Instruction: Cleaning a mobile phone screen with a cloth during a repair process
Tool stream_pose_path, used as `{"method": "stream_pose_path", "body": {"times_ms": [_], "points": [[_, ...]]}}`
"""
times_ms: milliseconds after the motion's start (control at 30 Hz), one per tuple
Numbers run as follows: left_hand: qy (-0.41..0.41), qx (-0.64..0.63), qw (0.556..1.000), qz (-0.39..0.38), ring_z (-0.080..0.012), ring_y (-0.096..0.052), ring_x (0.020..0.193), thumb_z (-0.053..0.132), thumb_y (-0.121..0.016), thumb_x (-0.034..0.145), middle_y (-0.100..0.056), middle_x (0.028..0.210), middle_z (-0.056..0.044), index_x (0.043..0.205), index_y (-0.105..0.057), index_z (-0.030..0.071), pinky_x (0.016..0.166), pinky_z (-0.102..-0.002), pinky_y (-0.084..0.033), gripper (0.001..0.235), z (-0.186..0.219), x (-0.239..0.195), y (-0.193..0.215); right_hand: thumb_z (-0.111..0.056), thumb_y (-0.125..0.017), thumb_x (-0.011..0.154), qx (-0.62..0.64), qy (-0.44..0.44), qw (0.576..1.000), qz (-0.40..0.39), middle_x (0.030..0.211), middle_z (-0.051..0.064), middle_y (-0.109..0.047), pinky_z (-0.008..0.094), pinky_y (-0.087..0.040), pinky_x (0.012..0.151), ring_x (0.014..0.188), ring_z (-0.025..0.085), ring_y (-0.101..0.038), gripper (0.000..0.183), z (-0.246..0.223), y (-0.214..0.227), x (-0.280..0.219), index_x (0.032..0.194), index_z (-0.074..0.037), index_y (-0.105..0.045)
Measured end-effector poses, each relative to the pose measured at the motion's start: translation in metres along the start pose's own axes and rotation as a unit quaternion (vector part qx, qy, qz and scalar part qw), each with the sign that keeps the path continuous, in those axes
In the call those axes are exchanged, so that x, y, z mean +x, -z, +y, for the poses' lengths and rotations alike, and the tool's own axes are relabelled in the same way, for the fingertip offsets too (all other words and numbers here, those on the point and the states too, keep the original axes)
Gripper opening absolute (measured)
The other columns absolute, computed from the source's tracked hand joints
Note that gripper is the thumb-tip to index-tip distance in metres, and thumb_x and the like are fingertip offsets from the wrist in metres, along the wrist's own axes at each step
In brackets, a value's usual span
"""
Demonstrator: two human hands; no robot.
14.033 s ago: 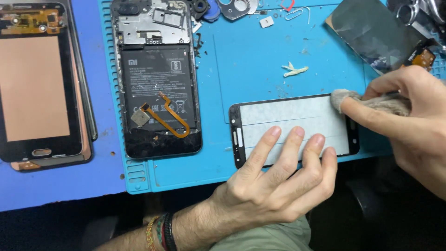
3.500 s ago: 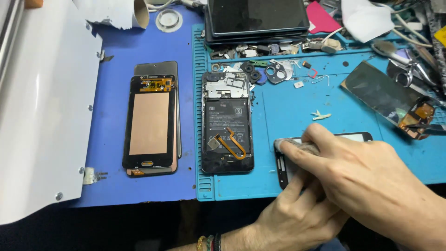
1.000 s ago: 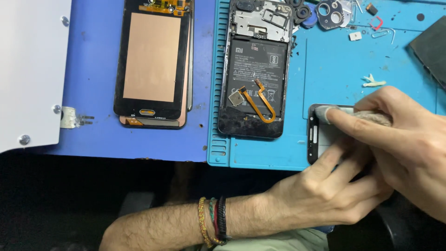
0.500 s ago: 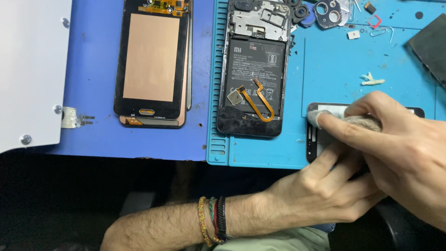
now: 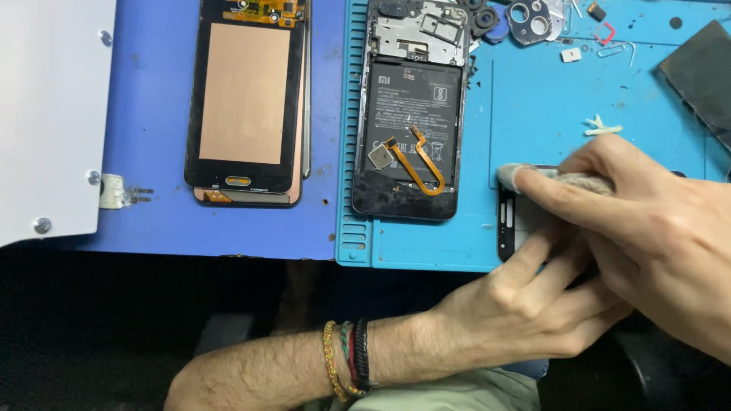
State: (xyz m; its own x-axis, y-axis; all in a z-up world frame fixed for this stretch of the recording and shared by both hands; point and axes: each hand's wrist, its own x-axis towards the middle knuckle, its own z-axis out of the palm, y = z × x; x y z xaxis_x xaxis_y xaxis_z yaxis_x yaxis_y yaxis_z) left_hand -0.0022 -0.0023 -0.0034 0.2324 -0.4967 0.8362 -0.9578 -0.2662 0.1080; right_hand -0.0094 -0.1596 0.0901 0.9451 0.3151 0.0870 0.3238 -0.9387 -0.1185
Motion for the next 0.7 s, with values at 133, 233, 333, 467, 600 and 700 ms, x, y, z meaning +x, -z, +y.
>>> {"method": "stream_pose_path", "body": {"times_ms": [133, 233, 333, 467, 600, 700], "points": [[-0.004, 0.027, 1.000, -0.009, -0.0261, -0.076, 0.106, 0.011, -0.060, 0.105, -0.077, 0.120, -0.004, 0.122, -0.081, 0.016, 0.112, -0.041, -0.060, 0.027, -0.001, -0.001, 0.004, 0.003, -0.051, 0.099, 0.020, -0.033, 0.999, 0.014, 0.103, 0.008, -0.055, 0.038, -0.047, 0.064, 0.071, 0.024, -0.059, 0.055, -0.006, -0.002, -0.002, 0.147, -0.021, -0.066], [0.003, 0.017, 1.000, -0.004, -0.0305, -0.079, 0.108, 0.008, -0.060, 0.104, -0.078, 0.116, -0.005, 0.119, -0.083, 0.017, 0.123, -0.048, -0.056, 0.029, 0.001, -0.001, 0.000, -0.015, -0.048, 0.101, -0.118, -0.036, 0.992, -0.015, 0.108, 0.006, -0.057, 0.045, -0.049, 0.050, 0.064, 0.029, -0.063, 0.051, -0.005, -0.003, -0.006, 0.149, -0.029, -0.061], [0.003, 0.000, 1.000, -0.001, -0.0324, -0.078, 0.115, 0.007, -0.062, 0.103, -0.078, 0.123, -0.010, 0.118, -0.082, 0.011, 0.115, -0.049, -0.061, 0.025, -0.001, -0.003, 0.000, -0.011, -0.038, 0.100, 0.149, -0.001, 0.986, -0.074, 0.119, 0.005, -0.051, 0.025, -0.047, 0.103, 0.112, 0.015, -0.057, 0.058, 0.007, -0.012, -0.013, 0.157, -0.008, -0.046], [-0.003, 0.004, 1.000, 0.000, -0.0308, -0.076, 0.105, 0.007, -0.063, 0.104, -0.077, 0.117, -0.006, 0.119, -0.083, 0.015, 0.115, -0.045, -0.059, 0.026, 0.002, 0.001, 0.000, -0.019, -0.050, 0.099, -0.094, -0.025, 0.995, -0.029, 0.108, 0.006, -0.055, 0.043, -0.051, 0.058, 0.071, 0.028, -0.062, 0.053, -0.010, 0.007, -0.001, 0.150, -0.028, -0.058], [0.003, 0.000, 1.000, 0.012, -0.0332, -0.078, 0.110, 0.006, -0.060, 0.103, -0.076, 0.118, -0.008, 0.115, -0.085, 0.012, 0.114, -0.052, -0.063, 0.028, 0.002, -0.003, -0.004, -0.020, -0.049, 0.092, -0.071, 0.005, 0.997, -0.044, 0.113, 0.006, -0.054, 0.044, -0.051, 0.064, 0.073, 0.028, -0.057, 0.053, 0.003, -0.007, -0.016, 0.144, -0.026, -0.060], [-0.003, 0.017, 1.000, -0.016, -0.0297, -0.075, 0.106, 0.010, -0.062, 0.106, -0.075, 0.118, -0.004, 0.118, -0.084, 0.016, 0.118, -0.045, -0.057, 0.026, 0.001, 0.000, 0.000, -0.025, -0.049, 0.095, -0.302, 0.003, 0.951, -0.062, 0.116, 0.003, -0.051, 0.033, -0.054, 0.047, 0.058, 0.018, -0.061, 0.061, -0.013, 0.004, 0.009, 0.156, -0.031, -0.047]]}}
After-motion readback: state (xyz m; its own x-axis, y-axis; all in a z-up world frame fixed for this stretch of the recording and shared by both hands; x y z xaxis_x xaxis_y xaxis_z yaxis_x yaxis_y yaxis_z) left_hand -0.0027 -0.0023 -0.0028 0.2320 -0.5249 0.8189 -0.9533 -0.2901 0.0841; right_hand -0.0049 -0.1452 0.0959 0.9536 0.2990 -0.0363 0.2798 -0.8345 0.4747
